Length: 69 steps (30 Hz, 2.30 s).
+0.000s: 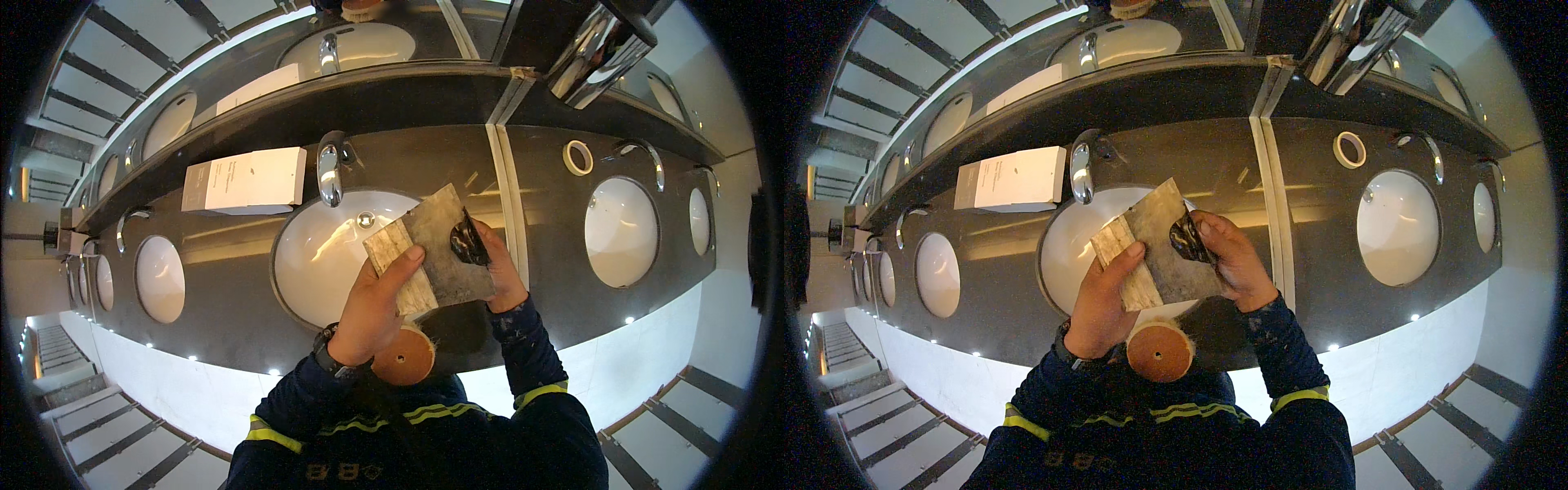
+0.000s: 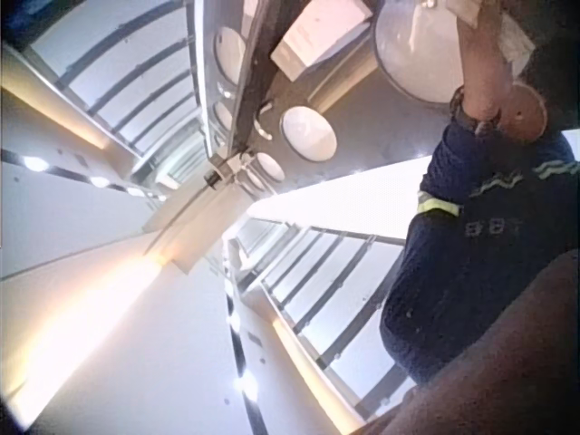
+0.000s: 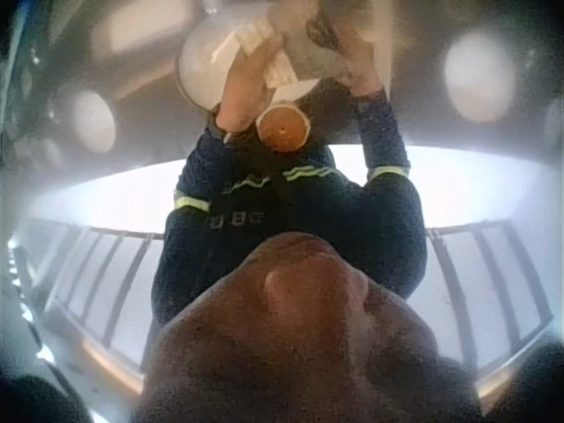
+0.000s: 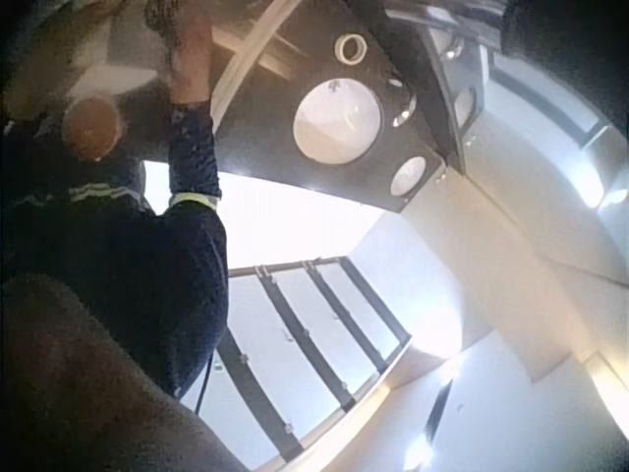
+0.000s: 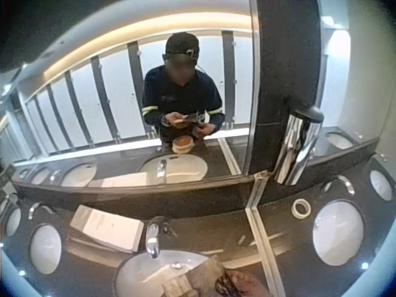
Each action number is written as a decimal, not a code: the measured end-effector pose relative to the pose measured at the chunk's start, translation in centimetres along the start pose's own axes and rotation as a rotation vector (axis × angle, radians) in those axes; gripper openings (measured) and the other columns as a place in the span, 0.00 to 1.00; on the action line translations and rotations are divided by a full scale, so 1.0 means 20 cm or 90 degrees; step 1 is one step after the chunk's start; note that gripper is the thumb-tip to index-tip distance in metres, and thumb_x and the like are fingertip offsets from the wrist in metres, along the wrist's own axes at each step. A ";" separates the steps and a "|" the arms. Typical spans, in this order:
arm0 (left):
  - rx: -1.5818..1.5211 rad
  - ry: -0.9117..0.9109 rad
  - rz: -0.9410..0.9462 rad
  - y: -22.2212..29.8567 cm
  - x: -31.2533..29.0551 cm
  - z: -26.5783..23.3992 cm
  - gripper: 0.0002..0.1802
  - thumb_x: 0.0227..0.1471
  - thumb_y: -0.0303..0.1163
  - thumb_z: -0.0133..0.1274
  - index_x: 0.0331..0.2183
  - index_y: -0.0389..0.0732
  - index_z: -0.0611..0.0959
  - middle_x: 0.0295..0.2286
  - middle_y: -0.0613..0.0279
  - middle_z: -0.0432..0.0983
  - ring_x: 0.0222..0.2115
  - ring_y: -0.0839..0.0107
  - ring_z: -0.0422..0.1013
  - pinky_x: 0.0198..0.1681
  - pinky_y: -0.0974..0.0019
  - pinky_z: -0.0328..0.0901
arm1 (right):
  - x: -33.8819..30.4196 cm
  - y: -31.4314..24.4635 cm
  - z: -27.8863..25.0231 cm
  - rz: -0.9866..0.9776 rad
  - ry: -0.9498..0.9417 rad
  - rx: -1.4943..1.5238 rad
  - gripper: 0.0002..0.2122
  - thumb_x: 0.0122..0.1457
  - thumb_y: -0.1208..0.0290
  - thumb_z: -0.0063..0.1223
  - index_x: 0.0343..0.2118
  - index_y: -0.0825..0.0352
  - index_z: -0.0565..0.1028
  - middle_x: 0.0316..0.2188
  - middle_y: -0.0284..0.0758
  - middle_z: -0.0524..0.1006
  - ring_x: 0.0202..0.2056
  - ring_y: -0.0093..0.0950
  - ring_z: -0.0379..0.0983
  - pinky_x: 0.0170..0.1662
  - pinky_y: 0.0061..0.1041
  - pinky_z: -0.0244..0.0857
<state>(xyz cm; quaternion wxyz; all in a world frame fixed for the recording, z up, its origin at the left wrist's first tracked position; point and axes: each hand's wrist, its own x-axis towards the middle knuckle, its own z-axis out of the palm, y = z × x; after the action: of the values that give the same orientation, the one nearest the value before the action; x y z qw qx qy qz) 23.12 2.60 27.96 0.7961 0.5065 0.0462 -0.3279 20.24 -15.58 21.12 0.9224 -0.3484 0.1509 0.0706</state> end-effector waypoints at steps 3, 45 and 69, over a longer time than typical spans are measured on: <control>-0.074 0.032 -0.027 -0.02 -0.01 0.01 0.20 0.60 0.34 0.53 0.51 0.36 0.71 0.42 0.60 0.75 0.42 0.73 0.73 0.45 0.67 0.69 | 0.00 -0.03 -0.02 -0.042 -0.076 -0.032 0.14 0.65 0.62 0.50 0.43 0.69 0.74 0.35 0.32 0.78 0.34 0.19 0.75 0.41 0.19 0.69; -0.129 0.271 0.058 0.00 -0.36 -0.40 0.24 0.63 0.39 0.44 0.56 0.39 0.67 0.50 0.56 0.71 0.50 0.63 0.70 0.52 0.57 0.66 | 1.01 -0.36 -1.07 -0.237 0.446 -0.309 0.11 0.57 0.77 0.53 0.41 0.77 0.73 0.26 0.44 0.80 0.25 0.31 0.80 0.22 0.24 0.72; -0.094 0.287 0.078 0.03 -0.49 -0.38 0.25 0.54 0.18 0.54 0.53 0.34 0.69 0.49 0.56 0.71 0.48 0.66 0.71 0.51 0.64 0.68 | 0.98 -0.42 -0.90 -0.305 0.329 -0.075 0.20 0.64 0.76 0.46 0.58 0.75 0.60 0.36 0.41 0.77 0.36 0.29 0.77 0.38 0.26 0.71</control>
<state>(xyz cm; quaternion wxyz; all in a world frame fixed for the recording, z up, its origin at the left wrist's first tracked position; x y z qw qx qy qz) 17.83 13.81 28.71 0.8191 0.5091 0.2156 -0.1532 36.67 -33.36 7.13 0.8226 -0.4330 0.2887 -0.2293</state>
